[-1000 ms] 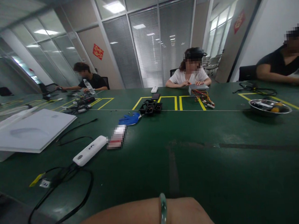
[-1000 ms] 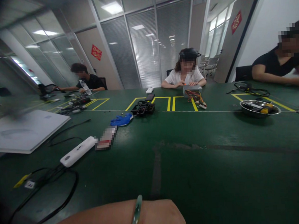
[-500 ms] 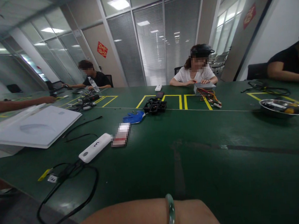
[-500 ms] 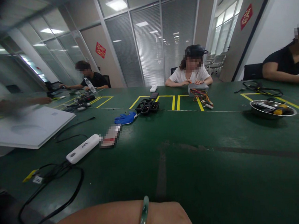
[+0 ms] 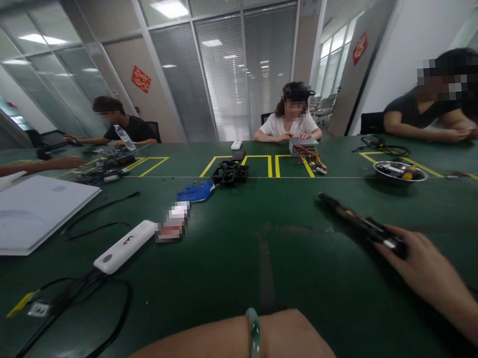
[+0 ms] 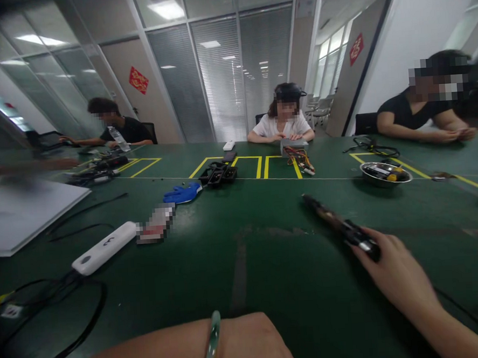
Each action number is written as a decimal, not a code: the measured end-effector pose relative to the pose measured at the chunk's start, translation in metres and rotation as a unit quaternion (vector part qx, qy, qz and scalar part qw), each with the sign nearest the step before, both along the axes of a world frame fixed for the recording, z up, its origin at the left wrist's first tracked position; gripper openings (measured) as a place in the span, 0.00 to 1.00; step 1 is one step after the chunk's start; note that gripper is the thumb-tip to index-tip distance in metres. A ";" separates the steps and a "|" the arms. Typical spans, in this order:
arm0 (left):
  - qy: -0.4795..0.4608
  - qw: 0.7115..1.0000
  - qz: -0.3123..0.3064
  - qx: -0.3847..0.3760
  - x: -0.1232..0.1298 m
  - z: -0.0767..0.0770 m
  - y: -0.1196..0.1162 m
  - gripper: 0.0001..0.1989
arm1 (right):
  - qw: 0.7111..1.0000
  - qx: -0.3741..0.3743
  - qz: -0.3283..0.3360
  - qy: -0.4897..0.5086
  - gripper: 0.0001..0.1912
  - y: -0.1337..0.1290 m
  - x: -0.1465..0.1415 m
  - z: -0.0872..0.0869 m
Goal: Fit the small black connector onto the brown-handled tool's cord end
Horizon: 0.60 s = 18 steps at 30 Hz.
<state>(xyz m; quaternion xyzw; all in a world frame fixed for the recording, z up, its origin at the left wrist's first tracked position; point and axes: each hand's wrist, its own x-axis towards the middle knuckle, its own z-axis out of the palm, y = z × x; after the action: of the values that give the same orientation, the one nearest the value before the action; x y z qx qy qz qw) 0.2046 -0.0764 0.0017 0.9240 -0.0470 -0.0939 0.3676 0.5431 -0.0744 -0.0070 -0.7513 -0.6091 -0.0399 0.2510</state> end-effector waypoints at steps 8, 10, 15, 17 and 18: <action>-0.020 0.995 -0.036 0.088 0.002 -0.023 0.002 0.09 | 0.971 -0.013 0.240 0.005 0.23 0.008 -0.184 0.000; -0.038 0.994 -0.027 0.097 0.000 -0.023 0.003 0.10 | 0.960 -0.028 0.279 0.011 0.25 0.000 -0.196 0.002; -0.073 0.993 -0.025 0.087 -0.008 -0.025 0.006 0.07 | 0.933 -0.078 0.350 0.033 0.29 -0.006 -0.175 0.008; -0.098 0.991 -0.020 0.088 -0.011 -0.024 0.006 0.05 | 0.928 -0.092 0.360 0.039 0.29 -0.003 -0.166 0.012; -0.113 0.989 -0.013 0.093 -0.012 -0.022 0.006 0.05 | 0.926 -0.096 0.361 0.042 0.29 -0.001 -0.163 0.013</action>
<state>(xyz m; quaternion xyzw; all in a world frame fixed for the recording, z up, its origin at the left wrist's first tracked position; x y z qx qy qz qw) 0.1928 -0.0701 -0.0202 0.9581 -0.0911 0.0026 0.2714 0.3803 -0.0754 0.0065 -0.5016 -0.8291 0.1440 0.2007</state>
